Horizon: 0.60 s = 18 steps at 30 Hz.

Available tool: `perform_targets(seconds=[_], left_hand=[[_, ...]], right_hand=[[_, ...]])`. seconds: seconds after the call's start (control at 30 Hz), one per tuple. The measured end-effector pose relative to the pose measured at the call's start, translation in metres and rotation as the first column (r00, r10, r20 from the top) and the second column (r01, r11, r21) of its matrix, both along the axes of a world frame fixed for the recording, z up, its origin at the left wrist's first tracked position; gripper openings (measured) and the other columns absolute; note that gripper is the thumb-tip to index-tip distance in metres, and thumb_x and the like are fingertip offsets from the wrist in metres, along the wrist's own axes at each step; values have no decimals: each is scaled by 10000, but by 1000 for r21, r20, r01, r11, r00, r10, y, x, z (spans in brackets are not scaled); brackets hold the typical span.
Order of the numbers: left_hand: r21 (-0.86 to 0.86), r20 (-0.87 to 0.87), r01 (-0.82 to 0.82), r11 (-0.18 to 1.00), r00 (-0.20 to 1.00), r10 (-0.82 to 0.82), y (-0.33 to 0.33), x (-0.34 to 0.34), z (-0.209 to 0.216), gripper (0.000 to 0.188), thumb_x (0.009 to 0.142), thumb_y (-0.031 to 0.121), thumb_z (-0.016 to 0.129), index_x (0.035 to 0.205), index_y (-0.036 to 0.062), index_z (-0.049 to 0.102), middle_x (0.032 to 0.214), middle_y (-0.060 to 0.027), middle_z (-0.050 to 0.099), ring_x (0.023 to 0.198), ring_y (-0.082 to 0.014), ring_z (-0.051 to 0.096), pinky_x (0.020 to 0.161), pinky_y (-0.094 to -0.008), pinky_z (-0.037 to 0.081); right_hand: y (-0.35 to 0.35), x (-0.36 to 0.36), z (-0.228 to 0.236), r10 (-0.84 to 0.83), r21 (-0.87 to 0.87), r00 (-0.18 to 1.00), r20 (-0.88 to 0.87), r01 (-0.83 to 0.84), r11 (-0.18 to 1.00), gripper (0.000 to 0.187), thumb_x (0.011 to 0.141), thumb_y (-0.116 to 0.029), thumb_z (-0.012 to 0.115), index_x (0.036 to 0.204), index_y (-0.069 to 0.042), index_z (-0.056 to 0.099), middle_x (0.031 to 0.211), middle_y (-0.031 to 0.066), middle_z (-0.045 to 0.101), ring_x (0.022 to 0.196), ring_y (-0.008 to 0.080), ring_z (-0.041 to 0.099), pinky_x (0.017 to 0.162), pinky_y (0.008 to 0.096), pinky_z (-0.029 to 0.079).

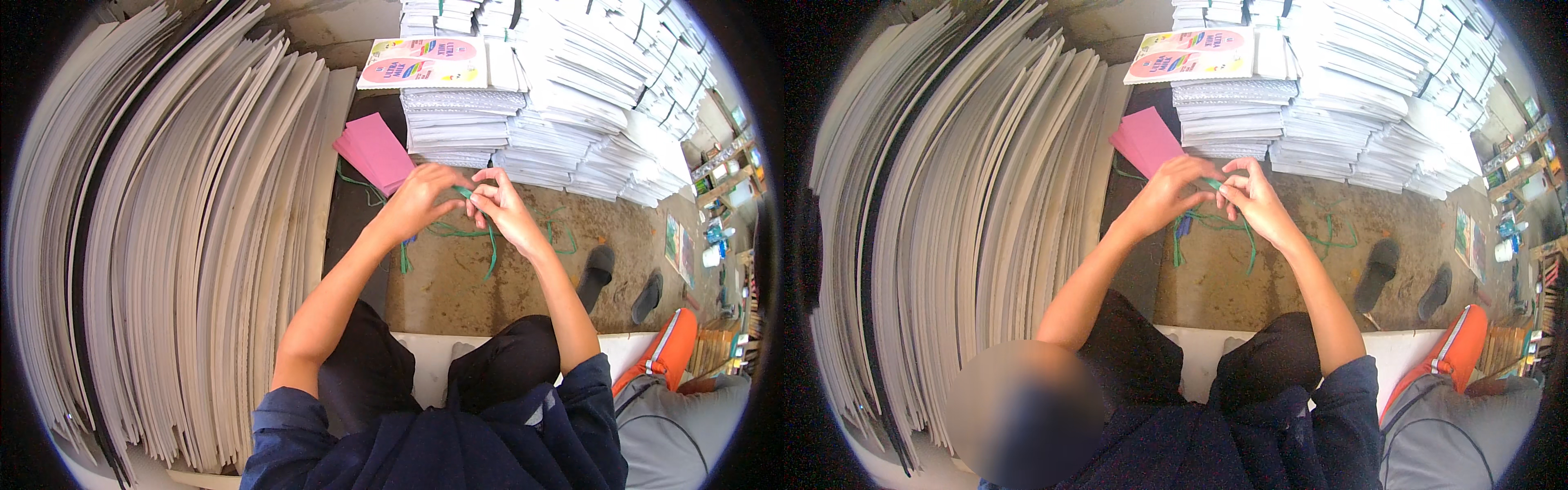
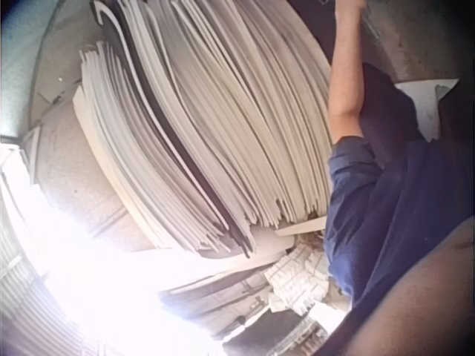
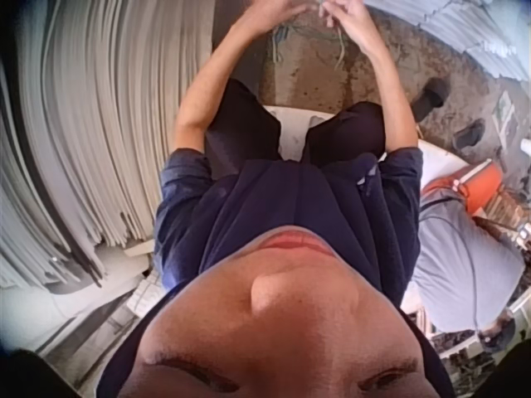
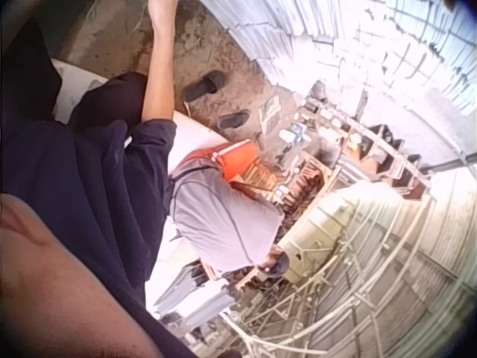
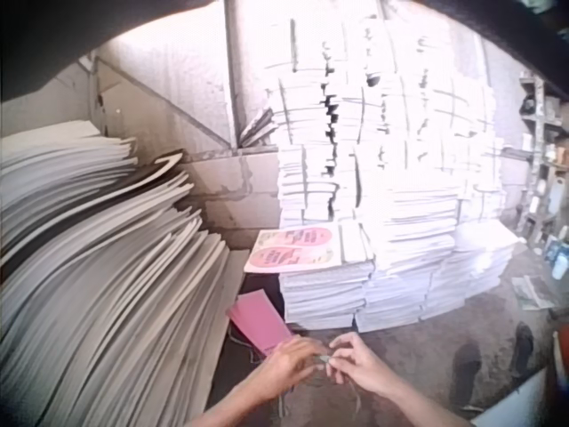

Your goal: The person ties a stack of white books with a green plastic strap, securing it with a knot. They then place the bundled books onto a large stack of similar items. The person then prepares another strap and handles a stack of pink-covered books.

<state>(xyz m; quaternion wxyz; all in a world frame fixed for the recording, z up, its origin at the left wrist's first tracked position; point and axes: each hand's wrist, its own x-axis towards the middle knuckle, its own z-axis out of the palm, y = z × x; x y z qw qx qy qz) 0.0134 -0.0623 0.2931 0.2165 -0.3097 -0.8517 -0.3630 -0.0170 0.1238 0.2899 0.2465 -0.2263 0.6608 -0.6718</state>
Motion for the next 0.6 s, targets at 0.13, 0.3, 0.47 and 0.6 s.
perform_targets(seconds=[0.13,0.3,0.47,0.6], left_hand=[[33,313,-221,975,929,200,-4,4,-4,212,761,119,594,959,42,588,726,-87,615,690,-217,597,633,-315,462],[477,802,-559,678,593,-74,-19,-3,-32,219,884,166,462,930,-18,570,643,-105,605,598,-147,578,570,-268,448],[513,820,-554,655,542,-183,-12,-2,-42,271,907,207,418,935,-22,560,646,-95,605,566,-133,551,562,-257,444],[368,759,-390,844,650,-31,3,1,-36,273,890,231,448,907,-6,581,638,-85,616,579,-137,575,566,-279,443]], right_hand=[[5,-4,-4,-106,84,989,-101,115,990,306,855,-128,536,1090,-49,357,725,58,543,602,104,496,556,239,405],[27,-37,-26,-507,-103,236,-829,826,554,305,796,-153,611,1029,-30,459,916,99,561,847,190,540,782,319,411],[20,-28,-25,-379,117,864,-332,436,892,319,834,-172,570,1059,-4,419,999,127,570,897,165,546,791,297,425],[-2,-8,-22,-205,105,979,1,204,973,385,884,-182,500,1179,-9,323,1086,207,537,963,210,550,851,330,441]])
